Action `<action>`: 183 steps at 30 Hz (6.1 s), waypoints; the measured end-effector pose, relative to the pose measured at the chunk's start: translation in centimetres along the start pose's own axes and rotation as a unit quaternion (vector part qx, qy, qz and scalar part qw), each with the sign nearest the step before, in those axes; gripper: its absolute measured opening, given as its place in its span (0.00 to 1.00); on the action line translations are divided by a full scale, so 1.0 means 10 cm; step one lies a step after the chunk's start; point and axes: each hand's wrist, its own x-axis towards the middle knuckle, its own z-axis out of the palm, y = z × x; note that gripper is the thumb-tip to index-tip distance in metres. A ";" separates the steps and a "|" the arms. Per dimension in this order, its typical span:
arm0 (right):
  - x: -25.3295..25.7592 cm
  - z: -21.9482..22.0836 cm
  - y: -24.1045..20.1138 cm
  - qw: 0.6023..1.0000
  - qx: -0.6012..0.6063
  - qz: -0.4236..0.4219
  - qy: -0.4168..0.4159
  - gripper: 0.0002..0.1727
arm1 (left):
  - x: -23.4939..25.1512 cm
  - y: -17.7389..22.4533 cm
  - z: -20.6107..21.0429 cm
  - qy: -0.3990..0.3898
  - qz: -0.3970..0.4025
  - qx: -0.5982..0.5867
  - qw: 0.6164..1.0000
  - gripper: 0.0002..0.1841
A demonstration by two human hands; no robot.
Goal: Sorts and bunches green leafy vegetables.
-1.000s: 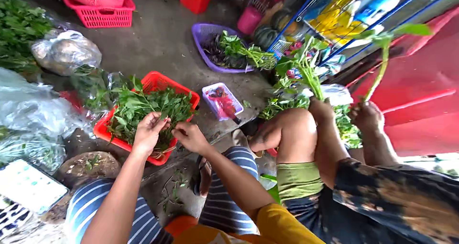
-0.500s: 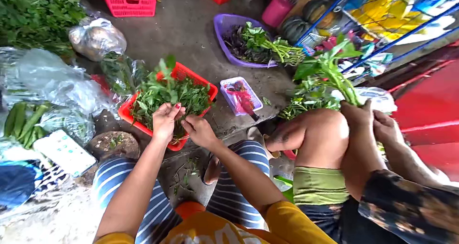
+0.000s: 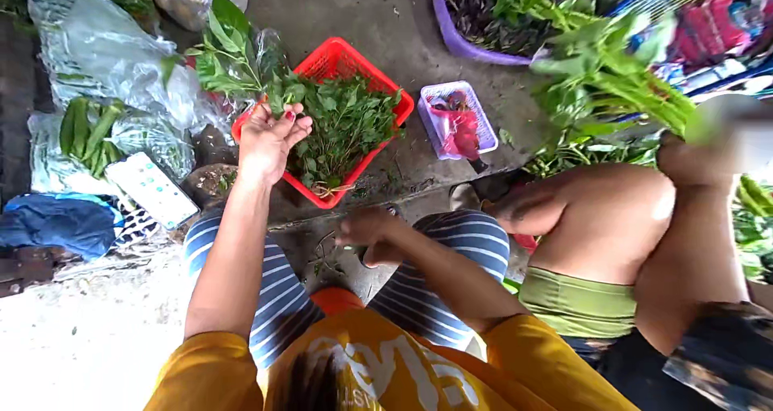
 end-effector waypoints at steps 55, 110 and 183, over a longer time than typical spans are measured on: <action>0.04 -0.32 0.57 0.832 0.344 -0.092 0.426 0.25 | -0.10 -0.37 0.51 -0.104 -0.212 0.179 0.955 0.14; 0.17 -0.22 0.42 0.811 0.225 -0.102 0.530 0.22 | -0.14 -0.59 0.34 -0.095 -0.065 0.230 0.966 0.15; -0.02 -0.23 0.18 0.634 0.513 -0.221 0.534 0.24 | -0.19 -0.35 0.38 -0.135 0.028 0.246 0.959 0.10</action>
